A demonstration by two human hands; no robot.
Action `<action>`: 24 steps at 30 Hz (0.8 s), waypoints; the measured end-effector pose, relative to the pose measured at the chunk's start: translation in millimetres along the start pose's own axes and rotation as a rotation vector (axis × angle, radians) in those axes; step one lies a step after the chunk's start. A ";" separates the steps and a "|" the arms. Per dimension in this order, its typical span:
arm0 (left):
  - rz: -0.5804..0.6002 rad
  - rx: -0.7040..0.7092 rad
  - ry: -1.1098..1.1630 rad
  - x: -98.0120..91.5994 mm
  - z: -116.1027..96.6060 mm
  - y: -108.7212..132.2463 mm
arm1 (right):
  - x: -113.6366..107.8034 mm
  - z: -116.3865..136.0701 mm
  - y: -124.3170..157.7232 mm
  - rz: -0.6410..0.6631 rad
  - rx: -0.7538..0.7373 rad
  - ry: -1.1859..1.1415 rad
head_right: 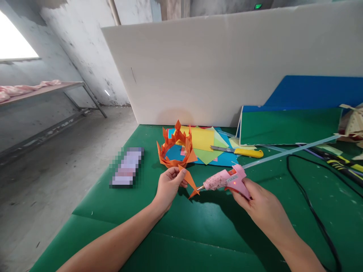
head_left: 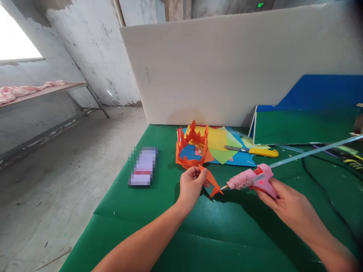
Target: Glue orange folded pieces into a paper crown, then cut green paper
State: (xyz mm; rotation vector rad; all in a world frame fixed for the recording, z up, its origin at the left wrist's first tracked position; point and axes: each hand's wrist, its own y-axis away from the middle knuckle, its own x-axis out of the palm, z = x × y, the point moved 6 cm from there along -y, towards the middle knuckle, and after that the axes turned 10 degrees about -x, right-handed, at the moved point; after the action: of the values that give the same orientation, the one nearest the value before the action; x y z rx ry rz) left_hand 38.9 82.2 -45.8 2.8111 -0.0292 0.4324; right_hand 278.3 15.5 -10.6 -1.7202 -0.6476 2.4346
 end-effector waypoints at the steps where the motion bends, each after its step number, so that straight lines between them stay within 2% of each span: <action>1: -0.004 -0.002 0.002 -0.4 -0.4 0.1 | -0.3 0.3 0.0 -0.006 -0.005 0.003; 14: -0.029 -0.003 -0.001 -4.1 1.5 -4.5 | -2.7 -0.2 1.1 -0.048 -0.049 0.054; 17: -0.024 -0.022 0.027 -2.9 -1.1 -2.8 | -2.1 -4.6 0.6 -0.023 0.007 0.015; 22: -0.015 -0.004 0.098 -0.5 -7.2 0.5 | 1.8 -27.1 2.3 0.050 0.178 -0.082; 24: -0.015 0.001 0.098 -0.3 -8.2 1.1 | -0.6 -33.3 1.2 -0.005 0.151 -0.084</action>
State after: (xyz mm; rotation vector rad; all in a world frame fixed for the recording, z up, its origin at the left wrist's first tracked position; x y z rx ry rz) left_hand 36.2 83.5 -38.1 2.7856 0.0130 0.5665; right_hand 309.3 23.7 -19.7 -1.5667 -0.4615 2.4924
